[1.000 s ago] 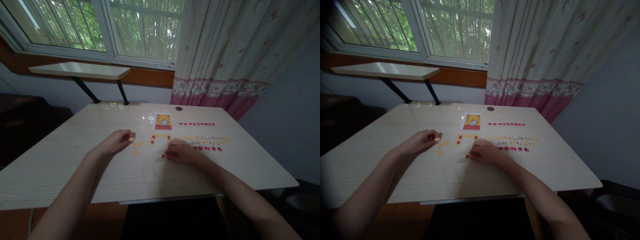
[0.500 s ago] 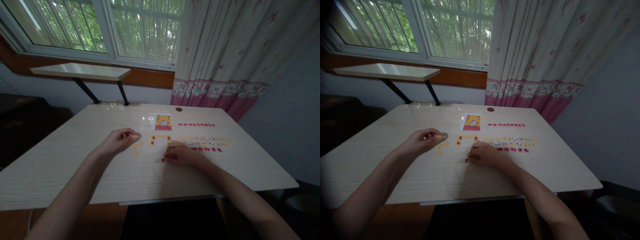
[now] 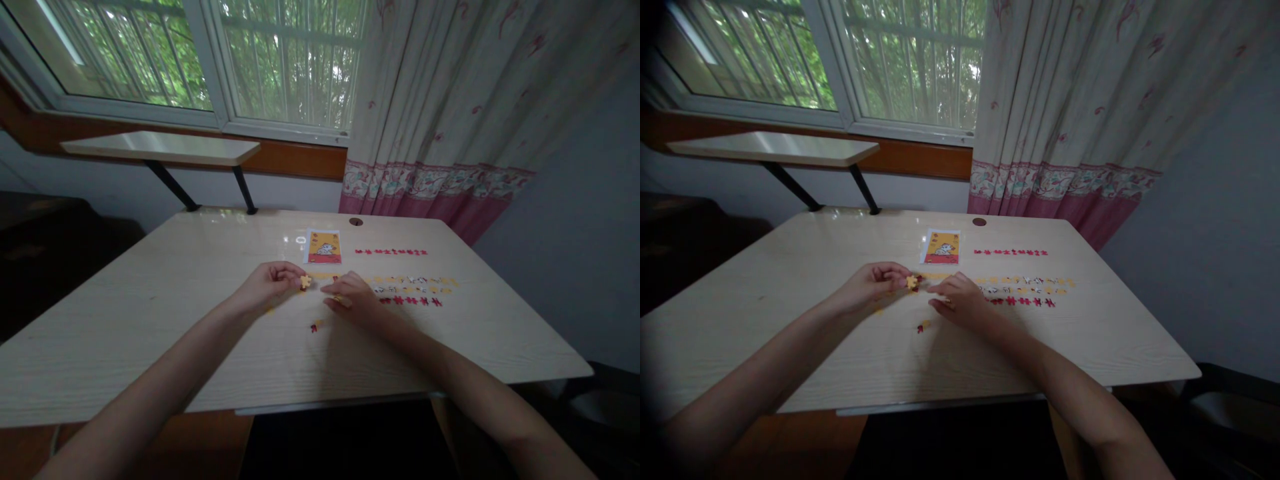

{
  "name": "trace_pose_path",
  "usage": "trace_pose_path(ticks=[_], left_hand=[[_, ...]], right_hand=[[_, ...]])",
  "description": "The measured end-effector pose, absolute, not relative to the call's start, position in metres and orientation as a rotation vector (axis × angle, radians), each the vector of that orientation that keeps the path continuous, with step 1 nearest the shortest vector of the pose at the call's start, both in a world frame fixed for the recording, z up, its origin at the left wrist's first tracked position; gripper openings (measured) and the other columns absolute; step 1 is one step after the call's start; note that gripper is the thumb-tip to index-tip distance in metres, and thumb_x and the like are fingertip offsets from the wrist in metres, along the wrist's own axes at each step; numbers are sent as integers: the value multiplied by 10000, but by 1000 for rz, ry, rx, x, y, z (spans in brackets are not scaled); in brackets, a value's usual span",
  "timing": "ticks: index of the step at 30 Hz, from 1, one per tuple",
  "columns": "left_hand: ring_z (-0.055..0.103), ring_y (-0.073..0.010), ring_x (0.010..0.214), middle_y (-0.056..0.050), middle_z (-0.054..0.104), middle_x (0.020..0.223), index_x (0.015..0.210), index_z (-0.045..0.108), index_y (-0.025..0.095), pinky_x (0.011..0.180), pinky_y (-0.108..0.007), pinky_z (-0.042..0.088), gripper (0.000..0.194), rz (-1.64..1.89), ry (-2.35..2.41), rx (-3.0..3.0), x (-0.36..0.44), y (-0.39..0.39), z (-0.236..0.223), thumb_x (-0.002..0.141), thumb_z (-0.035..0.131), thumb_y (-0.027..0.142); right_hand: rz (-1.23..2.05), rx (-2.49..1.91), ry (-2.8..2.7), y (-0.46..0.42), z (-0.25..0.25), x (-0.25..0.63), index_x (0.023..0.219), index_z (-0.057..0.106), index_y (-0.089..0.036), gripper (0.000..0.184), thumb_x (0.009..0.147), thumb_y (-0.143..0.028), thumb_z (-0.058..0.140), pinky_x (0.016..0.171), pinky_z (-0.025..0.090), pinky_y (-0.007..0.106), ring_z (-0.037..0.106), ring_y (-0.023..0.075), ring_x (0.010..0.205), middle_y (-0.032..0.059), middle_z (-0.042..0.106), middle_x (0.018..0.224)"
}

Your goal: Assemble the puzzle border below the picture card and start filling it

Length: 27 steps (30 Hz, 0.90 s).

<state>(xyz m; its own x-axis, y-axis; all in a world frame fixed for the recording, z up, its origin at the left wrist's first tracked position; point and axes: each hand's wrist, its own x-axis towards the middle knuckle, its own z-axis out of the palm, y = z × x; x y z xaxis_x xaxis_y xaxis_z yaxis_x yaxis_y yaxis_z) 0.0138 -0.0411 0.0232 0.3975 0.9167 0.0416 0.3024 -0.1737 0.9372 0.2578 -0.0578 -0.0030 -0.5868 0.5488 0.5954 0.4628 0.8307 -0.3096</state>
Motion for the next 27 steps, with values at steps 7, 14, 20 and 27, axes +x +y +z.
trace_pose_path(ticks=[7, 14, 20, 27], left_hand=[[634, -159, 685, -52, 694, 732, 829, 665, 150, 660, -297, 503, 205, 807, 1041, 1610, 38, -44, 27, 701, 704, 305], [608, -138, 618, -38, 682, 692, 792, 644, 154, 611, -272, 478, 226, 822, 1049, 1615, 44, -47, 25, 683, 703, 343], [642, -178, 725, -71, 716, 799, 902, 694, 155, 655, -299, 495, 254, 770, 1008, 1727, 39, -46, 31, 729, 667, 339], [507, -135, 551, -50, 689, 759, 984, 699, 150, 492, -243, 372, 371, 741, 1532, 2033, -26, -31, 31, 812, 554, 445]], right_hand=[[-50, -820, -2143, -54, -3, 256, 1005, 689, -210, 269, 894, -413, 553, 720, 435, 319, 576, 174, 764, 59, 678, 810], [-60, -888, -2205, -56, -4, 256, 982, 694, -234, 228, 898, -388, 549, 734, 425, 326, 568, 181, 788, 59, 669, 822], [-141, -877, -2164, -56, -1, 258, 931, 696, -237, 217, 893, -392, 549, 700, 420, 316, 561, 172, 739, 51, 673, 789], [-141, -911, -2108, -53, 2, 265, 931, 695, -223, 249, 899, -417, 543, 701, 419, 314, 560, 170, 730, 54, 678, 788]])
